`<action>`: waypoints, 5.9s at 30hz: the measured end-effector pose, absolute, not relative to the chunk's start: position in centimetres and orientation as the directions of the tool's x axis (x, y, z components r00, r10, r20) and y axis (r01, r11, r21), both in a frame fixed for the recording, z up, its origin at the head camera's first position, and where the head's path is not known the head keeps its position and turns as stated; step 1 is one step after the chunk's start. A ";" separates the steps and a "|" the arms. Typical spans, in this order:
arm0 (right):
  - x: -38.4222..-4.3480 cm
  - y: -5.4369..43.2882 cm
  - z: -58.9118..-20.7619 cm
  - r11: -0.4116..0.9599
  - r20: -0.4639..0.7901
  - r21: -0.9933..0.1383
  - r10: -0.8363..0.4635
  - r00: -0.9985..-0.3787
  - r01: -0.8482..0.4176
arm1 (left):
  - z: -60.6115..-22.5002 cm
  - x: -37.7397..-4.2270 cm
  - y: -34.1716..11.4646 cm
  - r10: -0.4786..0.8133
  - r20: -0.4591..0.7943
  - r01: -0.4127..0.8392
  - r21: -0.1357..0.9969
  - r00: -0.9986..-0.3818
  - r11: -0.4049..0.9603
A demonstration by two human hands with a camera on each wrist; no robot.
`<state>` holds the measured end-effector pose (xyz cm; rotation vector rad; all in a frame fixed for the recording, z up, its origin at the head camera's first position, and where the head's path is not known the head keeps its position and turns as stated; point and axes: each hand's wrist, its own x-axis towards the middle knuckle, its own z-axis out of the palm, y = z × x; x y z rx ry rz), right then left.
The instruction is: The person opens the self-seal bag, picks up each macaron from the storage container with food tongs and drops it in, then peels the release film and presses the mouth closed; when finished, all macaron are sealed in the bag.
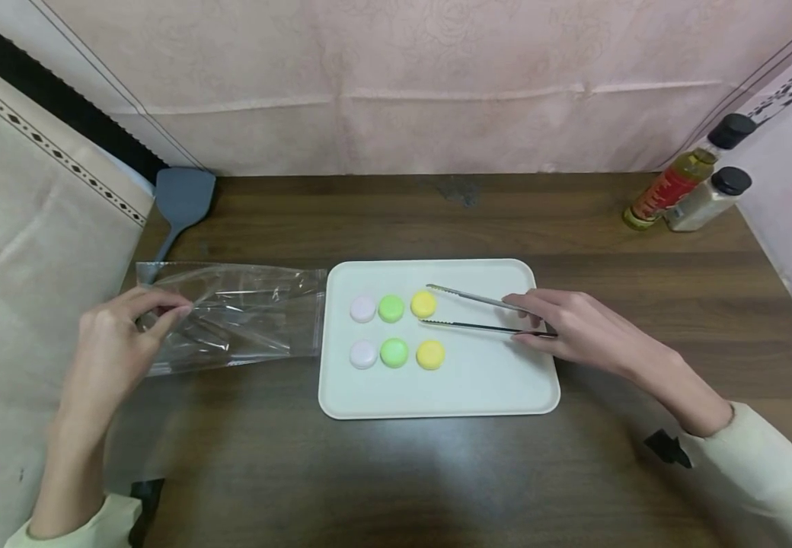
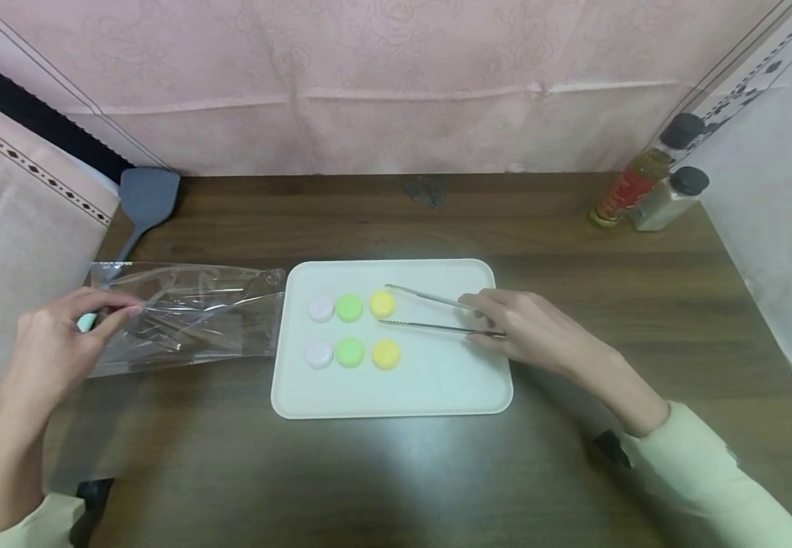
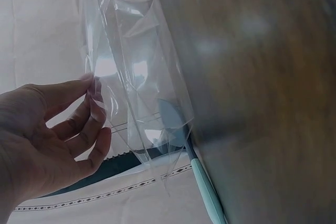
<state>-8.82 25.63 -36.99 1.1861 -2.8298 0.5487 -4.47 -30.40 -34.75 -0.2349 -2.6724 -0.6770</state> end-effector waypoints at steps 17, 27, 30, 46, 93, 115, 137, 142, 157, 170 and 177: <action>-9.5 25.3 -37.3 0.590 0.208 -0.266 -0.737 -0.643 -0.762 | -34.8 -4.2 -30.4 0.078 0.402 0.256 0.411 -0.912 0.875; -9.5 23.7 -35.7 0.581 0.253 -0.301 -0.715 -0.651 -0.756 | -34.5 -4.7 -30.1 0.062 0.398 0.245 0.428 -0.915 0.870; -9.2 22.4 -34.9 0.565 0.236 -0.353 -0.717 -0.656 -0.745 | -34.4 -5.0 -30.0 0.063 0.397 0.245 0.427 -0.916 0.870; -10.4 12.5 -35.2 0.443 0.208 -0.376 -0.816 -0.540 -0.814 | -35.2 -3.7 -31.1 0.057 0.420 0.258 0.438 -0.906 0.861; -13.2 0.3 -36.1 0.365 0.147 -0.206 -0.906 -0.397 -0.908 | -34.8 -4.0 -30.5 0.031 0.427 0.242 0.451 -0.904 0.859; -12.7 -3.6 -37.1 0.390 0.125 -0.273 -0.892 -0.435 -0.879 | -34.7 -4.0 -30.1 -0.047 0.353 0.131 0.465 -0.934 0.876; -12.7 -5.6 -37.2 0.447 0.060 -0.200 -0.882 -0.467 -0.872 | -34.5 -3.8 -30.3 -0.071 0.303 0.076 0.448 -0.950 0.891; -12.7 -5.3 -37.0 0.451 0.052 -0.177 -0.884 -0.465 -0.875 | -34.6 -3.7 -30.4 -0.075 0.305 0.075 0.452 -0.949 0.889; -12.1 6.8 -34.0 0.423 0.093 -0.148 -0.894 -0.438 -0.894 | -34.7 -3.8 -30.2 -0.096 0.285 0.050 0.466 -0.954 0.883; -7.2 19.1 -34.3 0.554 0.261 -0.267 -0.746 -0.613 -0.788 | -34.5 -3.8 -30.2 -0.104 0.285 0.042 0.462 -0.953 0.886; -4.5 23.8 -35.9 0.604 0.300 -0.286 -0.680 -0.668 -0.744 | -34.5 -4.0 -29.9 -0.099 0.281 0.043 0.458 -0.955 0.888</action>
